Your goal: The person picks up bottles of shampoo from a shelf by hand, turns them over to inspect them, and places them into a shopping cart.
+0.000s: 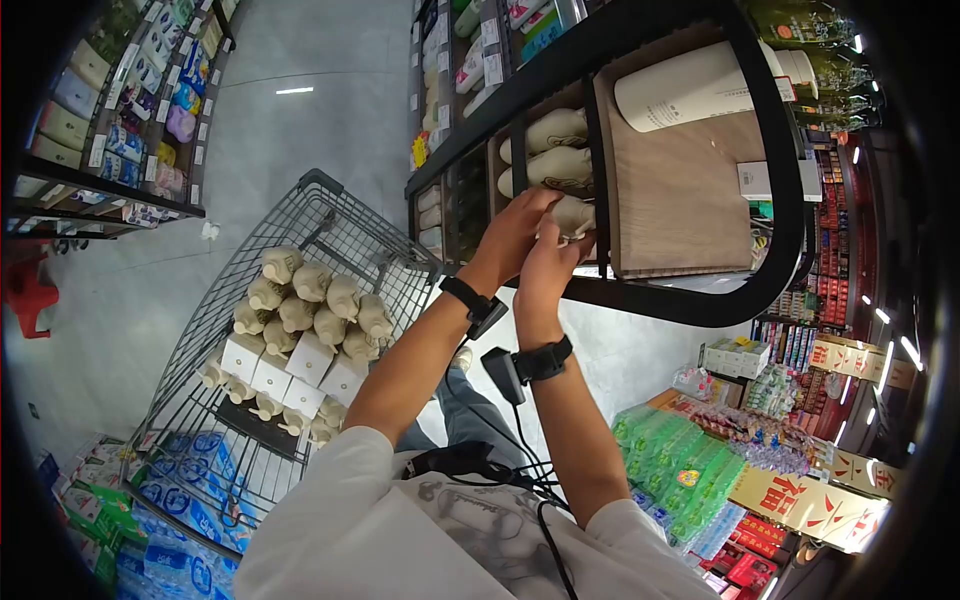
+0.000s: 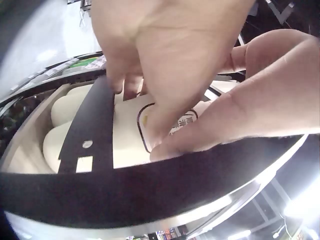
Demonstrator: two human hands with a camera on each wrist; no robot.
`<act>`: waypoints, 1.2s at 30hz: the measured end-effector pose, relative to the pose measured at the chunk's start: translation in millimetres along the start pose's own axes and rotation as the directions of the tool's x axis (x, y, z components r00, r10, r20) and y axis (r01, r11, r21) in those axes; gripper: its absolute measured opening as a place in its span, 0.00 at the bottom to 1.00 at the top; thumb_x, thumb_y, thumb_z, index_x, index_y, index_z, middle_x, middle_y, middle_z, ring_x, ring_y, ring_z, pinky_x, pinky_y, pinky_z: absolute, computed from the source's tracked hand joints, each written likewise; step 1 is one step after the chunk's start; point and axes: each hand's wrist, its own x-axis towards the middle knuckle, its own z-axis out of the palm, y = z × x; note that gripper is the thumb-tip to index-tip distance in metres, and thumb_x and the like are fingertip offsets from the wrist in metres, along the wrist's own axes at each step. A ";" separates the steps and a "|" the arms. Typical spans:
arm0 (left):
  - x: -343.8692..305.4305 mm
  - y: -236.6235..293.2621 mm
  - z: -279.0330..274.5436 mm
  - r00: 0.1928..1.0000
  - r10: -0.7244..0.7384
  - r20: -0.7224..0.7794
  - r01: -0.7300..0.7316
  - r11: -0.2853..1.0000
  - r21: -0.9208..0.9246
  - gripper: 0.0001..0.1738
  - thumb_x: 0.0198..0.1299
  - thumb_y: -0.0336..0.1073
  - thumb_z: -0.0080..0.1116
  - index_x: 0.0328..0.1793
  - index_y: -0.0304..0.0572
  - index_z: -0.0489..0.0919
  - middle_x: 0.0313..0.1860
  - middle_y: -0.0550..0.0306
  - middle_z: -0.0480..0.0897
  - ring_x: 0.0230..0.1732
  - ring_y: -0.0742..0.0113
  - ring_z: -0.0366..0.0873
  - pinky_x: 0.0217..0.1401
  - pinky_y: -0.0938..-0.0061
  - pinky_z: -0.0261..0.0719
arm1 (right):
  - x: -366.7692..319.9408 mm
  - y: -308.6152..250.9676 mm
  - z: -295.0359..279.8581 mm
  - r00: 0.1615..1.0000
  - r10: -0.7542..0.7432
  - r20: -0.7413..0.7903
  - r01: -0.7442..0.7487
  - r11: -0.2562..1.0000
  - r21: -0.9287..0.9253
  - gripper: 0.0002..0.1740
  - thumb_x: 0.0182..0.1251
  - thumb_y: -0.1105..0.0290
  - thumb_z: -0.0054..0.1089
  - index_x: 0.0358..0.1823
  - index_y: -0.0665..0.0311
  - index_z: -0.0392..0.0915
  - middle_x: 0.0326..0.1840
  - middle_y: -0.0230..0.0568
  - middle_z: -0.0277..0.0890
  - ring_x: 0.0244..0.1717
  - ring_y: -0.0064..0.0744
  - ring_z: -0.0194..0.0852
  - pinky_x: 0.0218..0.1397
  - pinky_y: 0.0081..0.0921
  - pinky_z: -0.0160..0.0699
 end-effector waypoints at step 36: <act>11.0 83.0 -84.5 0.999 0.002 0.042 0.012 0.947 -0.320 0.42 0.53 0.29 0.79 0.75 0.45 0.73 0.70 0.55 0.75 0.73 0.61 0.72 0.74 0.65 0.72 | -41.8 -25.6 -40.4 0.817 -0.404 0.411 0.535 0.797 -0.281 0.49 0.78 0.61 0.58 0.85 0.75 0.37 0.89 0.67 0.28 0.90 0.63 0.25 0.87 0.54 0.31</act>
